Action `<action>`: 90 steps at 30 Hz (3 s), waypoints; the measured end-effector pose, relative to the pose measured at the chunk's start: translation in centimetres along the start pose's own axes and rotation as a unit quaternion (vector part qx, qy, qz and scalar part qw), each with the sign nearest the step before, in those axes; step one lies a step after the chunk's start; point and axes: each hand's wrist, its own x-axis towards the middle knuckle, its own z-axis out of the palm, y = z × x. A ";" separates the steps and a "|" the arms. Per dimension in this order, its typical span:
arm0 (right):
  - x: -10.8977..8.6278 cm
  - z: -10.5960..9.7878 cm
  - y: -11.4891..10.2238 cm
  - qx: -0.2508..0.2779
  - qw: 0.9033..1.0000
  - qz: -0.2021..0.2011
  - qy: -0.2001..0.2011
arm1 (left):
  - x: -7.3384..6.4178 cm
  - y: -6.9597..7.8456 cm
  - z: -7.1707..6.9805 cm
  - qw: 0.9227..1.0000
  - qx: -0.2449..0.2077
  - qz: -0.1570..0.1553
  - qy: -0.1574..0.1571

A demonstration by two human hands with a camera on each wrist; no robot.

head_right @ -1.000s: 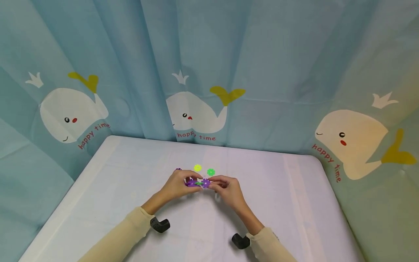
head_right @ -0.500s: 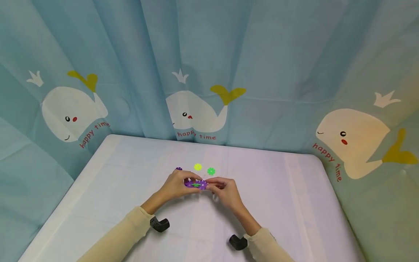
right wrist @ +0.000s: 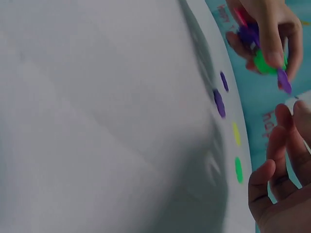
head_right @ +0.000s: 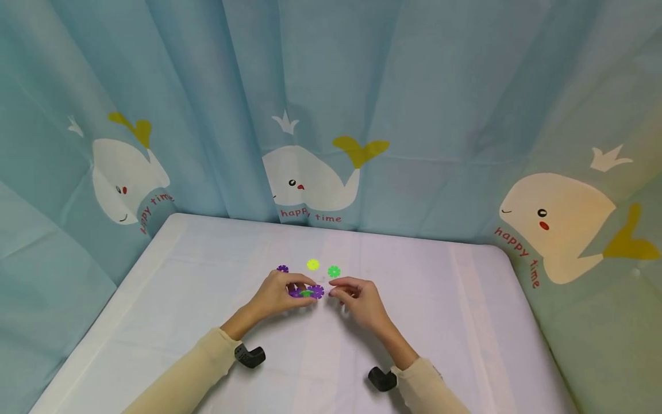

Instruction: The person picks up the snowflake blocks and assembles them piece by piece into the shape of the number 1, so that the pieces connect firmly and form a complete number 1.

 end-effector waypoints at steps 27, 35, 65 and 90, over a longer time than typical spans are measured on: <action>3.2 -2.0 3.0 -0.168 0.985 -0.022 0.038 | -1.0 -0.3 -1.0 0.998 0.044 -0.031 -0.030; 4.8 -1.2 3.5 -0.208 0.978 0.003 0.017 | -1.3 -0.6 -0.8 0.997 0.052 -0.042 -0.037; 5.1 -0.8 3.1 -0.254 0.966 0.001 -0.040 | -1.4 -0.6 -0.8 0.998 0.057 -0.019 -0.026; 1.5 -3.7 0.3 -0.025 0.999 -0.025 0.019 | -0.5 0.4 -1.6 0.998 0.044 -0.041 -0.030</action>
